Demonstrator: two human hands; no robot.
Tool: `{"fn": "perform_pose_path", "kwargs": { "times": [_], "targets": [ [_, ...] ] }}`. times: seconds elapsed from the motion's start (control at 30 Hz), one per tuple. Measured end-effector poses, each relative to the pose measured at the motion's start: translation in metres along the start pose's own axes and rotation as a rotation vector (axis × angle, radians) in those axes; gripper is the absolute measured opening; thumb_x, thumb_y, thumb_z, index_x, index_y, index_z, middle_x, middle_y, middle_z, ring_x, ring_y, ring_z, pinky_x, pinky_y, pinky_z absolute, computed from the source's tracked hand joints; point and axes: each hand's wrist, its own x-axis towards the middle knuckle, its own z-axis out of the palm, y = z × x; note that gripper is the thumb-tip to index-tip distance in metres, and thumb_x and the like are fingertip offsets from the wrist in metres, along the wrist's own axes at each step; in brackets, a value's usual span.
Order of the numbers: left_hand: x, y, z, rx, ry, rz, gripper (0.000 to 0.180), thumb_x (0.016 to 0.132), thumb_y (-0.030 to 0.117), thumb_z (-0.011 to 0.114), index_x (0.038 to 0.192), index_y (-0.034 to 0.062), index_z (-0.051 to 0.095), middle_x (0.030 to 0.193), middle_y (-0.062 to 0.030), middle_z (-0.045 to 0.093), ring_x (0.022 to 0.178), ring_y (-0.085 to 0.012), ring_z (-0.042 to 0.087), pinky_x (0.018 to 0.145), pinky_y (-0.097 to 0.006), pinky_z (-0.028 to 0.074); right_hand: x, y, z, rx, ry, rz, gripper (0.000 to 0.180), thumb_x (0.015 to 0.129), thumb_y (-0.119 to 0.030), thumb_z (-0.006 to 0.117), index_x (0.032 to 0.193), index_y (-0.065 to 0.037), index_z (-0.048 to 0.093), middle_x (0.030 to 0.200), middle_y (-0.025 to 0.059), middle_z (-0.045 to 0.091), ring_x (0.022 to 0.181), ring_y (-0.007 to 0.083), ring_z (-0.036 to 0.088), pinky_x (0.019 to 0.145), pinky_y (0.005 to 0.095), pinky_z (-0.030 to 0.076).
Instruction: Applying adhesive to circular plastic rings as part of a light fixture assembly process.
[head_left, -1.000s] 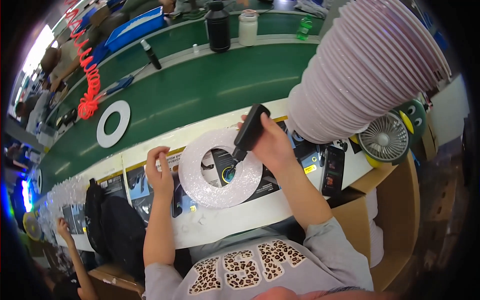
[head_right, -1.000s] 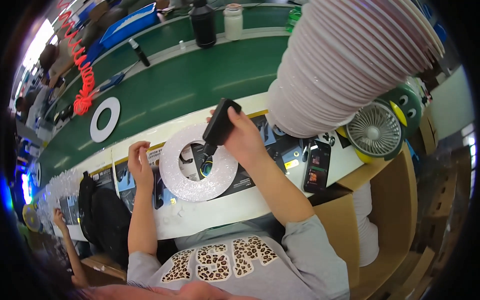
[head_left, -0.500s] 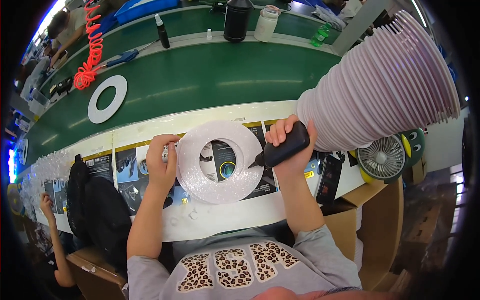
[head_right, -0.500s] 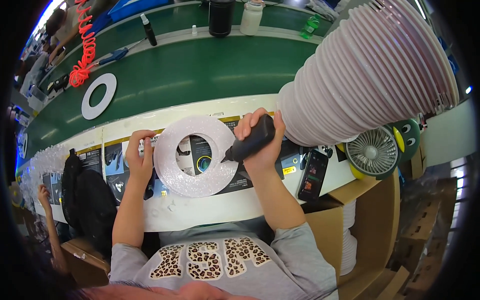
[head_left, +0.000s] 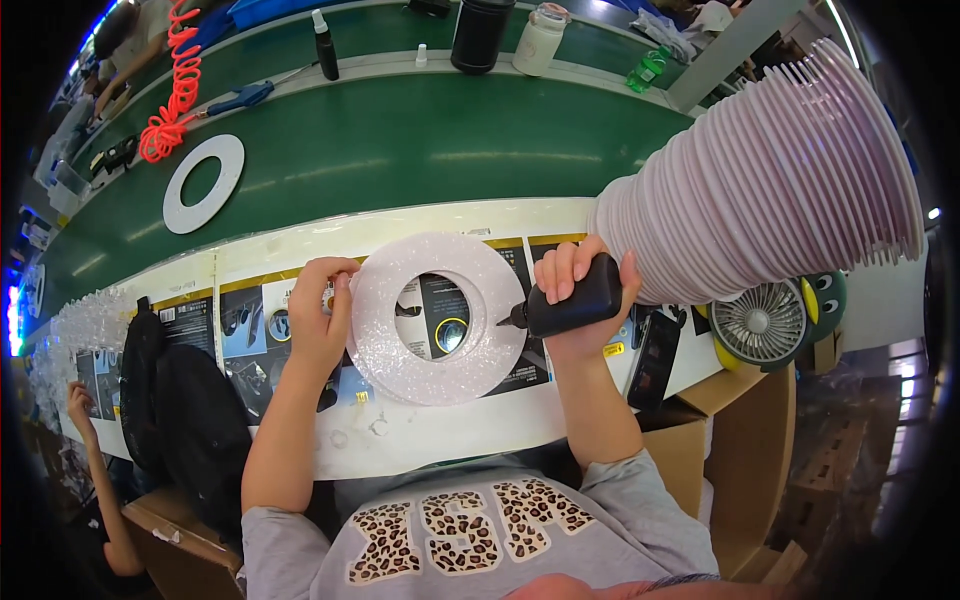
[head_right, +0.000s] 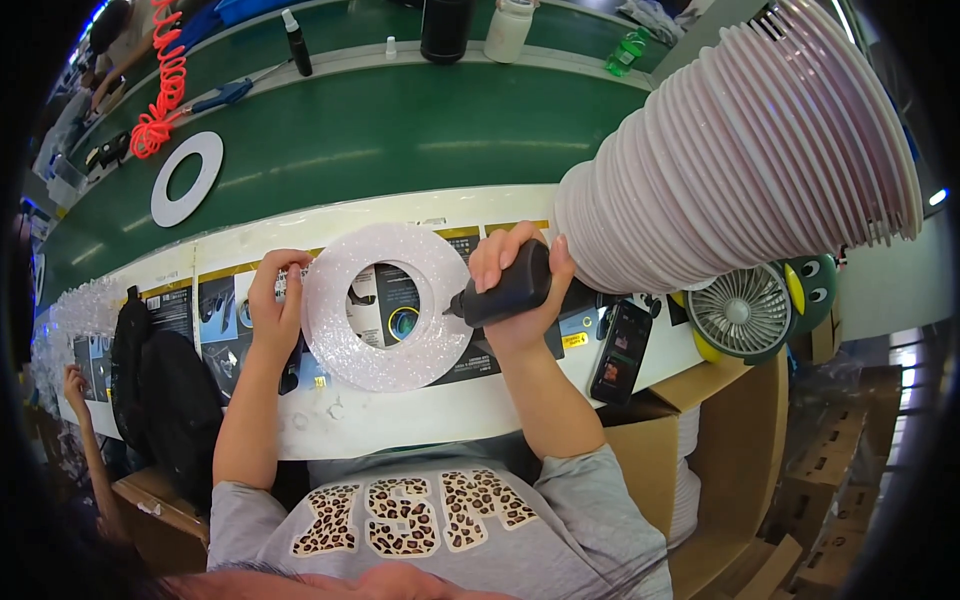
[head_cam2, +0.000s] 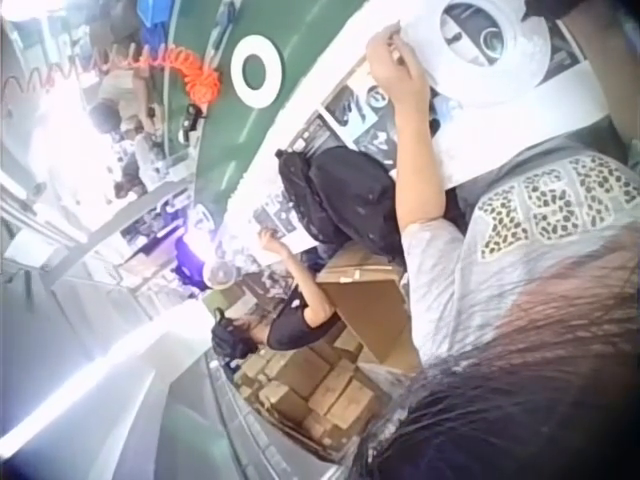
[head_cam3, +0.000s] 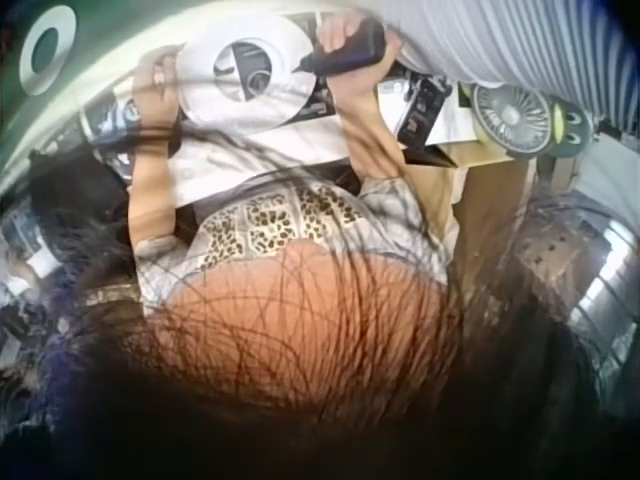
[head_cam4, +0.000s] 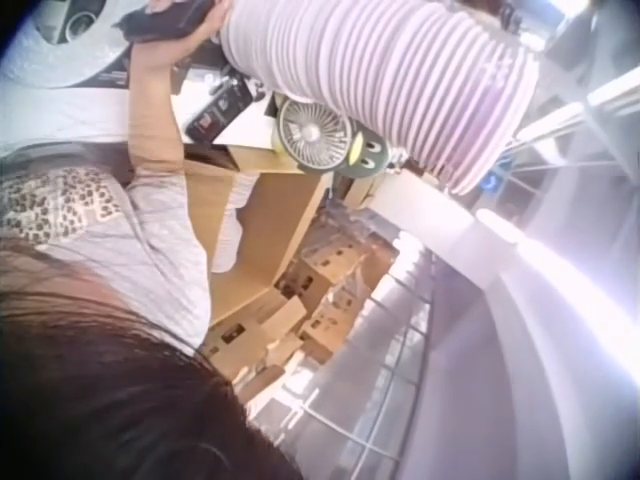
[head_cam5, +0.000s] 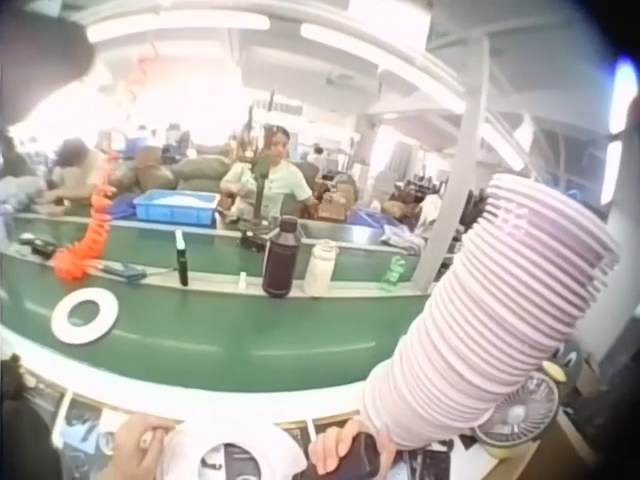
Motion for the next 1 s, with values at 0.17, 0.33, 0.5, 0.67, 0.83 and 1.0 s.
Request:
{"fn": "perform_pose_path", "kwargs": {
  "times": [0.17, 0.33, 0.5, 0.67, 0.83, 1.0],
  "targets": [
    [0.0017, 0.0008, 0.0022, -0.017, 0.021, 0.012, 0.011, 0.087, -0.002, 0.05, 0.094, -0.0018, 0.059, 0.087, -0.0121, 0.061, 0.08, -0.0214, 0.059, 0.074, -0.029, 0.046, -0.0003, 0.0006, 0.0002, -0.026, -0.003, -0.018, 0.05, 0.095, -0.05, 0.032, 0.071, -0.007, 0.042, 0.056, 0.0068, 0.043, 0.053, 0.0151, 0.041, 0.056, 0.0273, 0.035],
    [0.0, -0.0014, 0.0004, -0.003, -0.007, 0.008, 0.012, 0.089, -0.001, 0.048, 0.096, -0.0024, 0.058, 0.089, -0.0117, 0.061, 0.083, -0.0199, 0.059, 0.077, -0.028, 0.046, 0.0, 0.0005, 0.0027, -0.068, 0.008, -0.016, 0.048, 0.094, -0.049, 0.032, 0.069, -0.009, 0.04, 0.052, 0.004, 0.042, 0.048, 0.0152, 0.04, 0.057, 0.0281, 0.034],
    [0.0011, -0.0018, 0.0032, -0.03, 0.048, 0.013, 0.011, 0.085, -0.002, 0.052, 0.093, -0.0014, 0.06, 0.086, -0.0124, 0.062, 0.077, -0.0227, 0.06, 0.071, -0.03, 0.047, -0.0001, 0.0013, 0.0029, -0.072, -0.012, -0.017, 0.048, 0.093, -0.049, 0.032, 0.069, -0.009, 0.04, 0.052, 0.0043, 0.042, 0.048, 0.0154, 0.04, 0.057, 0.0279, 0.034],
    [0.0015, -0.0015, 0.0032, -0.024, 0.041, 0.012, 0.011, 0.086, -0.002, 0.052, 0.093, -0.0015, 0.06, 0.086, -0.0126, 0.062, 0.078, -0.0229, 0.06, 0.072, -0.03, 0.047, 0.0002, 0.0009, 0.0022, -0.069, -0.024, -0.02, 0.048, 0.093, -0.049, 0.032, 0.069, -0.009, 0.04, 0.052, 0.0043, 0.042, 0.048, 0.0153, 0.04, 0.056, 0.0278, 0.034],
    [-0.0001, -0.0037, 0.0012, -0.007, -0.01, -0.007, 0.012, 0.09, 0.0, 0.048, 0.097, -0.0026, 0.058, 0.089, -0.0117, 0.061, 0.084, -0.0201, 0.06, 0.078, -0.028, 0.046, 0.0002, 0.0008, 0.0025, -0.079, -0.017, -0.008, 0.048, 0.093, -0.049, 0.032, 0.069, -0.009, 0.04, 0.051, 0.0041, 0.042, 0.047, 0.0149, 0.04, 0.056, 0.0276, 0.034],
    [0.0014, -0.0019, 0.0031, -0.023, 0.04, 0.015, 0.011, 0.086, -0.001, 0.052, 0.093, -0.0015, 0.06, 0.087, -0.0125, 0.062, 0.078, -0.0226, 0.06, 0.072, -0.03, 0.047, 0.0003, 0.0016, 0.0011, -0.077, -0.02, -0.004, 0.048, 0.093, -0.049, 0.032, 0.068, -0.009, 0.04, 0.051, 0.0041, 0.042, 0.047, 0.0148, 0.04, 0.056, 0.0273, 0.035]
  ]
}}
